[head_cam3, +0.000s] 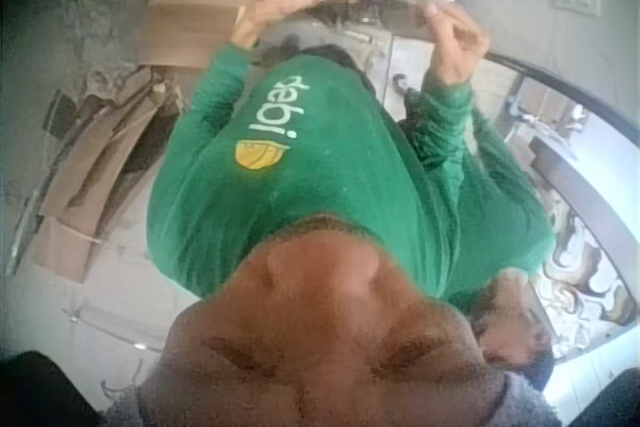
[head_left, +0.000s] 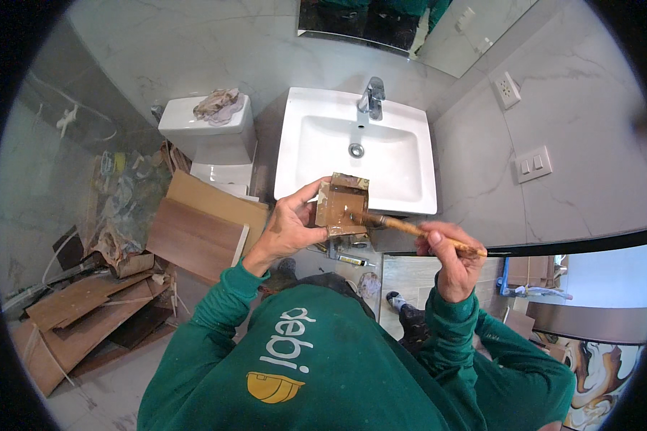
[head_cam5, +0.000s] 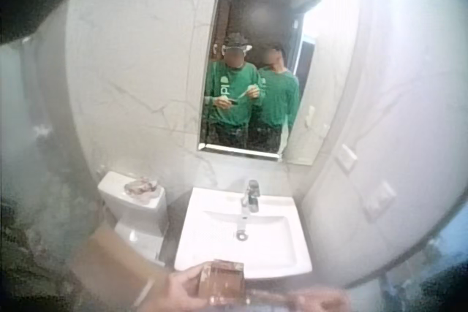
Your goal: The person sits on the floor and uses a paintbrush to apply brown paint to a small wooden block. They repeatedly dip the brush into a paint container and apply paint to the block's surfaces.
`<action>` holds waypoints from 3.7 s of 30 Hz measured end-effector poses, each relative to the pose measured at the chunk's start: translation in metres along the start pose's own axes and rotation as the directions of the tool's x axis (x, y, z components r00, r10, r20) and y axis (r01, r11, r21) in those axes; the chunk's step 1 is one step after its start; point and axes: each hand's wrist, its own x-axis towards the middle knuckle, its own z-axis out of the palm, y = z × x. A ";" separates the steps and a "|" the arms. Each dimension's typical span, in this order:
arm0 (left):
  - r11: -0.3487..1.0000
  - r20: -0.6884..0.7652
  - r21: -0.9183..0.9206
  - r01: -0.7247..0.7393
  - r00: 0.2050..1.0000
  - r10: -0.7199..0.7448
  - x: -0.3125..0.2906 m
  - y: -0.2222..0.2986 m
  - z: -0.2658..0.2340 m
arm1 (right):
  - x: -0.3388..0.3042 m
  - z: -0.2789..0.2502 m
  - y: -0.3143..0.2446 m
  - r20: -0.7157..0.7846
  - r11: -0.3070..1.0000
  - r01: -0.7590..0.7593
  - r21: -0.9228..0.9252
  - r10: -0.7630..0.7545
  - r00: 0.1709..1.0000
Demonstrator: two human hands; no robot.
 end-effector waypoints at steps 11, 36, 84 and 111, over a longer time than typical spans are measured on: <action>1.000 0.031 0.006 -0.011 0.999 0.011 -0.001 -0.001 -0.037 | 0.000 0.038 -0.009 -0.011 0.993 -0.006 -0.120 0.005 1.000; 0.996 0.170 0.002 0.090 0.981 -0.089 0.062 -0.003 -0.066 | 0.007 0.042 -0.009 -0.261 0.982 -0.078 0.173 0.122 0.958; 0.971 -0.155 -0.233 0.043 0.985 -0.081 0.038 -0.105 0.300 | -0.064 -0.369 0.075 0.242 0.986 -0.033 0.161 -0.007 0.970; 0.989 -0.286 -0.050 -0.140 0.951 0.120 -0.013 -0.119 0.400 | -0.072 -0.453 0.113 0.353 0.898 0.246 0.365 -0.378 0.856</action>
